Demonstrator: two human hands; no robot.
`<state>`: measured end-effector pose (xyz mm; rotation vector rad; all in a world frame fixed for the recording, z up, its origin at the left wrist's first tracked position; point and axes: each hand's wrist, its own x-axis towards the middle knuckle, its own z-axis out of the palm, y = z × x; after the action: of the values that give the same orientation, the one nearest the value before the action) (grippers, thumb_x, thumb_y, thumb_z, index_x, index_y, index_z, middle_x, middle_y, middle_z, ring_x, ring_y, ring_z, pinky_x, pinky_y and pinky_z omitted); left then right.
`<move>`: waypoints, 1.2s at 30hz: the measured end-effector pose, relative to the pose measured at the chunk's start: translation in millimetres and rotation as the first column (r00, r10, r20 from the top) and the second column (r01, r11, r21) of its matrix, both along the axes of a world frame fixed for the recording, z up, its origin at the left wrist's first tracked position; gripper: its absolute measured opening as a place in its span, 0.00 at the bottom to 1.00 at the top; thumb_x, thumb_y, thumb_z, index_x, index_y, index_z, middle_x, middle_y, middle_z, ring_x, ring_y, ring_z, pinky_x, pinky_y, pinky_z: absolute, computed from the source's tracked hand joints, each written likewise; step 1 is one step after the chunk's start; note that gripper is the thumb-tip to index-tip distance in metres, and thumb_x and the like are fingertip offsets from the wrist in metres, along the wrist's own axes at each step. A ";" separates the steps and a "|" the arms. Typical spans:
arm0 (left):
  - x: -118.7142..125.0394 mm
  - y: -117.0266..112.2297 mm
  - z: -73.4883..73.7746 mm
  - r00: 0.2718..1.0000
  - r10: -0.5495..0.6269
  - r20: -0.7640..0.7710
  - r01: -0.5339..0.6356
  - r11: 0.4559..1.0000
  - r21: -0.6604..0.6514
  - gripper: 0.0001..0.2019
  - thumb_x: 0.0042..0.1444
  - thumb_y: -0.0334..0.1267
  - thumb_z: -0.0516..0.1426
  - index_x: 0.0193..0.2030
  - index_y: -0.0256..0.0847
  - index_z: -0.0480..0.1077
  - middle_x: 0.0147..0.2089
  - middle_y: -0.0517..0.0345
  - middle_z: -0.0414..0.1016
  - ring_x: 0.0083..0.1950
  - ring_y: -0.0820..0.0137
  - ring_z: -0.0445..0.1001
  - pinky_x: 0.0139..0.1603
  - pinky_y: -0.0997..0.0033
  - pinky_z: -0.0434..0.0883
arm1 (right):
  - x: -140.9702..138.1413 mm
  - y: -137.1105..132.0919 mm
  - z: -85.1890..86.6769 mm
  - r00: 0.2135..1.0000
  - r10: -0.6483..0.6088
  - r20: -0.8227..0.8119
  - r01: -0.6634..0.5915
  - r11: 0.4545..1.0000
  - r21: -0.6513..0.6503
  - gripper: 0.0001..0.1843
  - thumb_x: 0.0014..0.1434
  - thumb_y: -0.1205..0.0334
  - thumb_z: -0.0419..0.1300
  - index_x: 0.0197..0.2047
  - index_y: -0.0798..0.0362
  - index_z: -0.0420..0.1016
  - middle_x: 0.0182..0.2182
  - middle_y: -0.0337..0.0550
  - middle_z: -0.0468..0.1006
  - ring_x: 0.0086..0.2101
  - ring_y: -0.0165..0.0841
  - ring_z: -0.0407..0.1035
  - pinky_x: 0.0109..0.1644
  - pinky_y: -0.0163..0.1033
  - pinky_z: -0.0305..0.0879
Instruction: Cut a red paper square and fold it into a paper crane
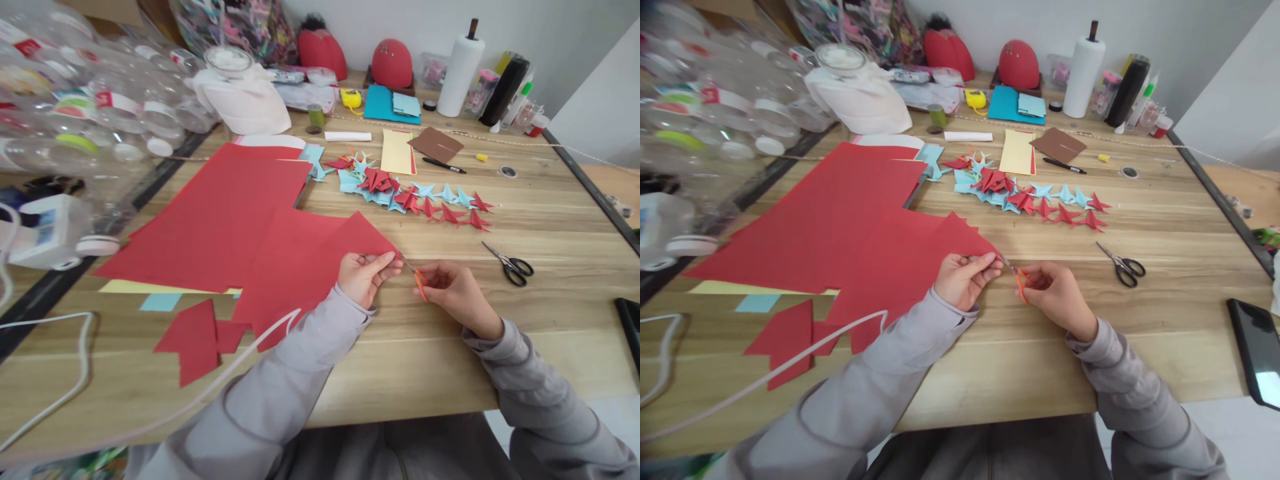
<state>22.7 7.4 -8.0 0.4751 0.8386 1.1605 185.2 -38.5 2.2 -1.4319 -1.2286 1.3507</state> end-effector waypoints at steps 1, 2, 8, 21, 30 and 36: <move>0.0 0.1 -0.3 1.000 0.000 -0.003 0.000 1.000 0.001 0.14 0.25 0.35 0.72 0.18 0.30 0.74 0.19 0.55 0.74 0.24 0.71 0.76 0.25 0.78 0.75 | 0.1 0.0 0.0 1.000 0.004 0.005 -0.004 1.000 0.000 0.22 0.37 0.59 0.72 0.37 0.55 0.75 0.30 0.43 0.80 0.29 0.31 0.71 0.34 0.38 0.68; 0.0 0.1 -0.7 1.000 0.001 -0.004 -0.001 1.000 0.002 0.14 0.25 0.35 0.72 0.18 0.30 0.74 0.19 0.55 0.75 0.24 0.72 0.76 0.25 0.78 0.75 | 0.2 -0.1 -0.2 1.000 0.007 0.008 -0.007 1.000 0.001 0.22 0.37 0.59 0.72 0.37 0.55 0.75 0.30 0.43 0.80 0.29 0.31 0.71 0.34 0.38 0.68; 0.2 0.6 -1.5 1.000 0.006 -0.002 -0.006 1.000 -0.003 0.14 0.25 0.34 0.71 0.17 0.29 0.73 0.19 0.54 0.74 0.24 0.72 0.76 0.25 0.78 0.75 | 0.6 0.0 -1.7 1.000 0.010 -0.011 -0.010 1.000 0.012 0.21 0.37 0.58 0.72 0.36 0.55 0.76 0.29 0.42 0.80 0.29 0.31 0.72 0.34 0.37 0.68; -0.5 -0.3 -0.7 0.999 0.006 -0.034 -0.005 1.000 0.023 0.13 0.28 0.34 0.71 0.21 0.30 0.74 0.21 0.55 0.75 0.24 0.71 0.75 0.25 0.75 0.75 | 2.5 0.0 -3.0 1.000 0.010 0.027 -0.011 1.000 0.021 0.20 0.38 0.58 0.72 0.35 0.55 0.76 0.25 0.39 0.77 0.25 0.28 0.68 0.30 0.36 0.65; -1.0 -0.9 0.5 0.999 -0.002 -0.032 0.002 1.000 0.020 0.14 0.28 0.35 0.71 0.23 0.30 0.74 0.22 0.55 0.76 0.25 0.71 0.76 0.26 0.75 0.75 | 3.7 1.0 -6.2 0.998 -0.012 0.057 0.010 0.999 0.034 0.20 0.38 0.54 0.71 0.35 0.56 0.77 0.23 0.39 0.77 0.24 0.28 0.67 0.29 0.36 0.64; -0.9 -2.0 5.1 1.000 0.006 -0.021 -0.007 1.000 -0.007 0.12 0.29 0.33 0.70 0.21 0.32 0.73 0.21 0.56 0.75 0.25 0.70 0.76 0.27 0.74 0.74 | 4.4 1.0 -6.4 0.999 -0.005 0.041 0.004 1.000 0.022 0.20 0.39 0.54 0.71 0.35 0.55 0.77 0.24 0.40 0.78 0.25 0.29 0.69 0.30 0.36 0.66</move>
<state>21.8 5.4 -2.9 0.4796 0.8625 1.1600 189.6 -37.5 -4.2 -1.4528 -1.2615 1.3070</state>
